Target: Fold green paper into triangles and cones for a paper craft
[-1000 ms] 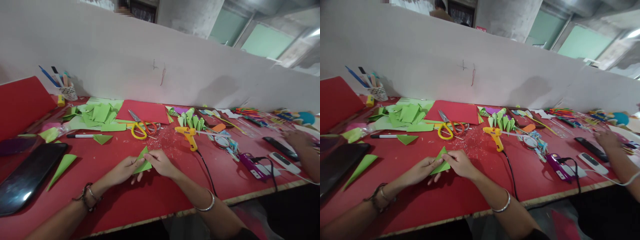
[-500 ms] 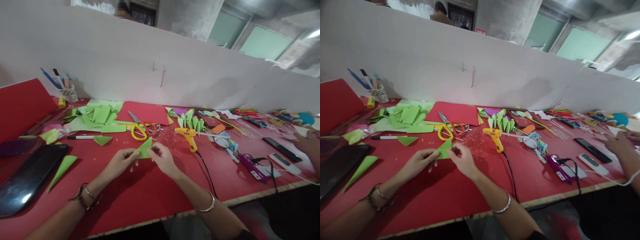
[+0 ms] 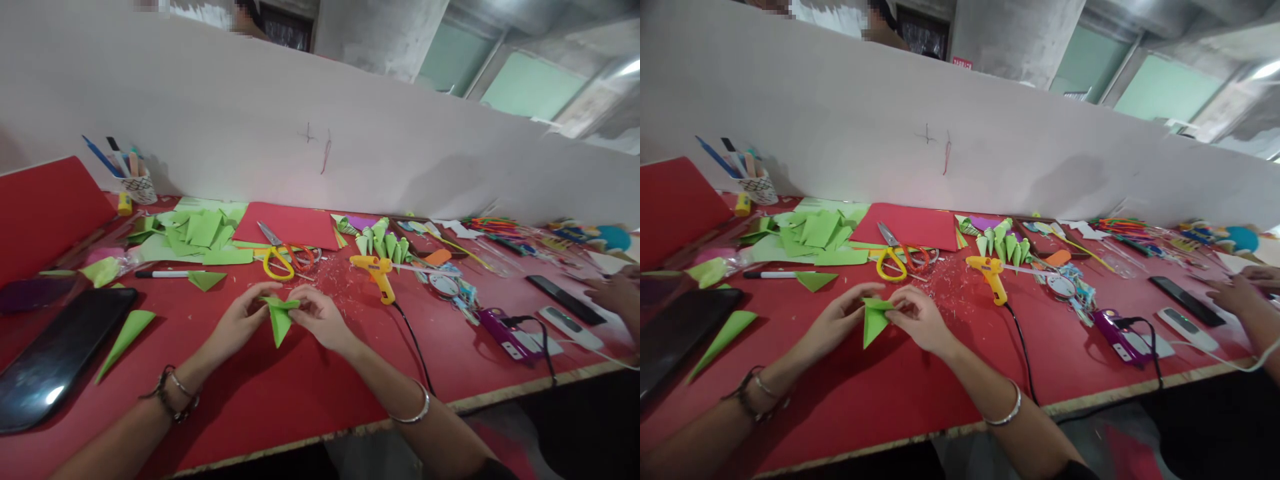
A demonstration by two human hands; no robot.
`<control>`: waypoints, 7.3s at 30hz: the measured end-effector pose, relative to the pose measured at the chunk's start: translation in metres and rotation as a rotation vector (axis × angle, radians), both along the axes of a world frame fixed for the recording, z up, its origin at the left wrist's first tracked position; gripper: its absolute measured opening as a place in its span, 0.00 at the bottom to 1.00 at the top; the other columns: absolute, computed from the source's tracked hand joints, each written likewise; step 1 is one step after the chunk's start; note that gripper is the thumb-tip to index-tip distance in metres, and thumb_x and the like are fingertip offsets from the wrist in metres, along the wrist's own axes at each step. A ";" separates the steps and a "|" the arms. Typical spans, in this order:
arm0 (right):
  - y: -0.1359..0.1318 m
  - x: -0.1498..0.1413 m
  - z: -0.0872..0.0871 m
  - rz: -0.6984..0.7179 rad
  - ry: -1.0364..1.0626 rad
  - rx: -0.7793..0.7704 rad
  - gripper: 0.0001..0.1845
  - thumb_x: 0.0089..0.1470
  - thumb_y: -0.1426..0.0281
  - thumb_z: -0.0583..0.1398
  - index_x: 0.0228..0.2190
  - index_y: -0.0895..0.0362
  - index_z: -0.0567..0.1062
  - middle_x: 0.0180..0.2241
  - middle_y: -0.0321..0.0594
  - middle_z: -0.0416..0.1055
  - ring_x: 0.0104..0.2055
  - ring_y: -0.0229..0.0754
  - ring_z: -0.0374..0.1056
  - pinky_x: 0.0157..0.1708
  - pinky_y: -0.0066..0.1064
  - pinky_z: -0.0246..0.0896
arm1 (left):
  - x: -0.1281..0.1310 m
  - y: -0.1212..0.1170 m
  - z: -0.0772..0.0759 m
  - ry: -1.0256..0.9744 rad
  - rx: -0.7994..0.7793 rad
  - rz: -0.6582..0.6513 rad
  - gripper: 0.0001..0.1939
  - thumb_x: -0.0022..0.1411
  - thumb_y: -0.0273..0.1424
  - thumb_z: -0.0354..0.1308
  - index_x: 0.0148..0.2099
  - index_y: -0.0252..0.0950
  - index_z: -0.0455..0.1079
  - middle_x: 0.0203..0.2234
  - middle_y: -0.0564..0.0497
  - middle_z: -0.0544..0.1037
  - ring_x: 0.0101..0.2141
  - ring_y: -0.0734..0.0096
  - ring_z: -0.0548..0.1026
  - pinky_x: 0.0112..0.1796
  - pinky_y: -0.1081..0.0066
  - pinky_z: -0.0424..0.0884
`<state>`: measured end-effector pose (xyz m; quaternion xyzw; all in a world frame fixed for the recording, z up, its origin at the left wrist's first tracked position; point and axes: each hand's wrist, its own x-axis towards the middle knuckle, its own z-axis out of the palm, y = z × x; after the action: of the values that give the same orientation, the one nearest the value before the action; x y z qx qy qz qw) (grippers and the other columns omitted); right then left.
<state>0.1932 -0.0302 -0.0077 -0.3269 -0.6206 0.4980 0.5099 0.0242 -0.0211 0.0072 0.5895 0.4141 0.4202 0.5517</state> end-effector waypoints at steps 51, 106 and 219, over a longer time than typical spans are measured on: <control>-0.009 0.002 0.008 -0.204 -0.498 0.376 0.12 0.47 0.77 0.56 0.35 0.56 0.74 0.45 0.42 0.70 0.47 0.38 0.65 0.49 0.31 0.58 | 0.008 -0.008 -0.010 0.313 0.161 -0.015 0.13 0.52 0.36 0.51 0.26 0.31 0.68 0.18 0.55 0.68 0.22 0.76 0.62 0.24 0.77 0.60; -0.005 0.000 0.010 -0.287 -0.464 0.279 0.02 0.46 0.74 0.57 0.27 0.57 0.69 0.32 0.38 0.62 0.38 0.38 0.61 0.39 0.29 0.58 | 0.019 -0.016 -0.008 0.174 0.004 -0.198 0.14 0.57 0.37 0.46 0.33 0.33 0.67 0.21 0.52 0.73 0.23 0.71 0.70 0.28 0.74 0.66; -0.005 -0.002 0.001 -0.138 -0.172 -0.031 0.09 0.45 0.70 0.59 0.32 0.56 0.68 0.29 0.35 0.66 0.32 0.36 0.63 0.33 0.28 0.59 | 0.009 -0.008 -0.012 0.422 0.219 0.055 0.16 0.55 0.41 0.50 0.25 0.34 0.66 0.18 0.55 0.67 0.22 0.75 0.63 0.25 0.76 0.59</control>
<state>0.1910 -0.0348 -0.0063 -0.4182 -0.6304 0.4414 0.4826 0.0333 -0.0293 -0.0045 0.7093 0.4879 0.3450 0.3740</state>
